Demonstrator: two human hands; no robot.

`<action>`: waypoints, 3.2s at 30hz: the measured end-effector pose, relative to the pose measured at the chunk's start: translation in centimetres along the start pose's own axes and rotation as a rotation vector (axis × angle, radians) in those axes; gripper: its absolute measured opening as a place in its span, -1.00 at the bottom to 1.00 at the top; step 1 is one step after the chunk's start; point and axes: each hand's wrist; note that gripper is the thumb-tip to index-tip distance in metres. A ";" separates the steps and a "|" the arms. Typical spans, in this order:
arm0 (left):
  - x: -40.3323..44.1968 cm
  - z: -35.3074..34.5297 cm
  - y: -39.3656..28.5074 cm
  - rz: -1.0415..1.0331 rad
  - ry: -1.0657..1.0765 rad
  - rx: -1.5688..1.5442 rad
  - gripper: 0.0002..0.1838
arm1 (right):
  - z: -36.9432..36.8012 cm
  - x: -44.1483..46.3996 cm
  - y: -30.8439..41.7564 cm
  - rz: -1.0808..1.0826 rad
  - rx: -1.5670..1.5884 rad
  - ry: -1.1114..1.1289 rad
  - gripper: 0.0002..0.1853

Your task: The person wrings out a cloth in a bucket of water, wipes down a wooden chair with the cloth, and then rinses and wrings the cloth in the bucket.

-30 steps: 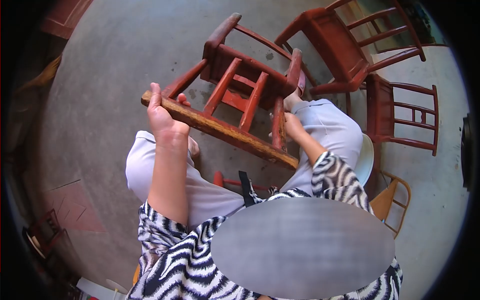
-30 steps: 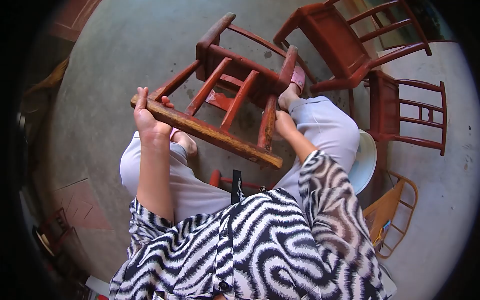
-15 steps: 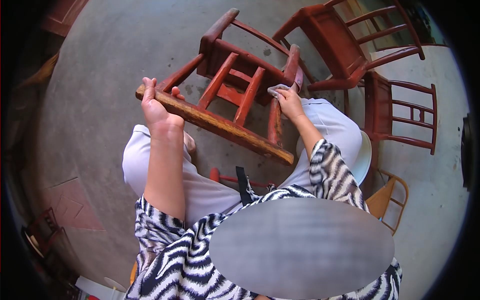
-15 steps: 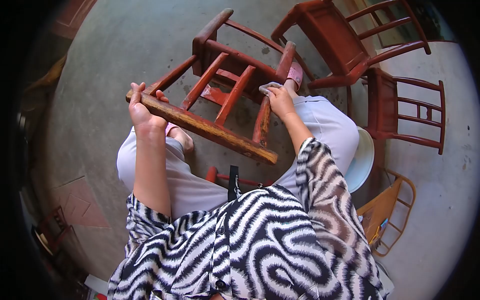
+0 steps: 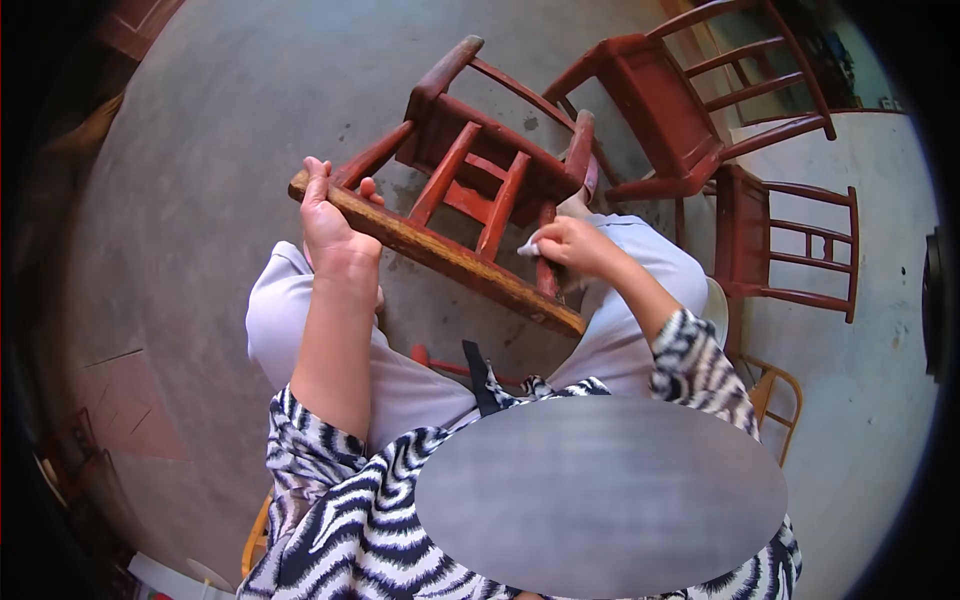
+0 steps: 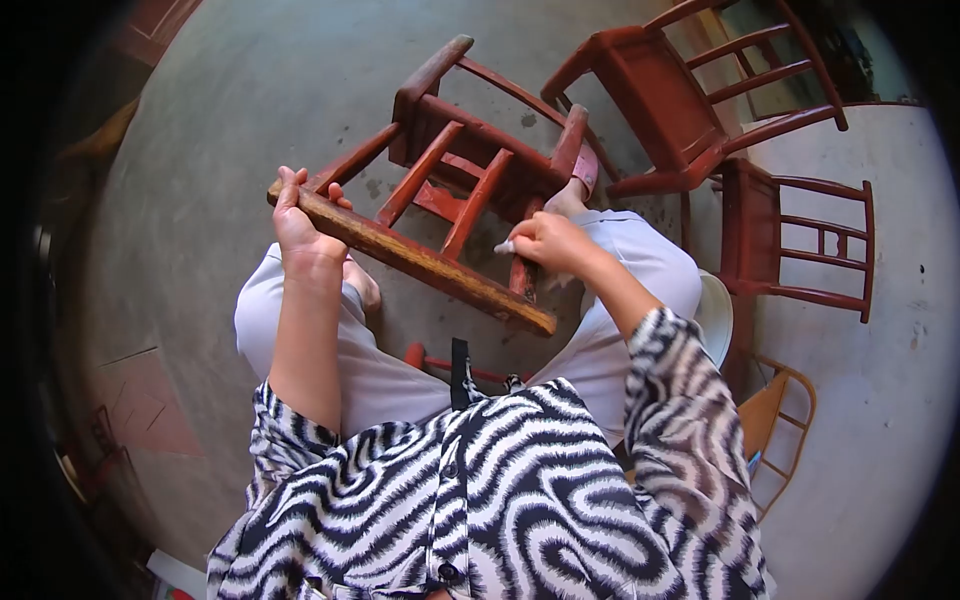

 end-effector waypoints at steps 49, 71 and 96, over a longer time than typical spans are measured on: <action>3.0 -0.9 0.7 -0.060 0.212 -0.126 -0.62 | -2.9 -0.3 15.9 0.462 -0.192 -0.387 -0.70; 3.1 -5.7 -3.6 -0.105 0.516 -0.091 -0.67 | 12.7 -14.5 0.7 -0.095 1.657 -0.635 -0.38; 15.1 -3.9 -10.2 -0.677 0.134 0.249 -0.39 | -12.2 -26.8 -31.4 -1.004 1.241 -0.823 -0.76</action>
Point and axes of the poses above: each hand's wrist, its own x-axis towards the middle knuckle, its own z-axis out of the back of the hand, y = z × x, and after that the axes turned 12 degrees about -y, right-handed
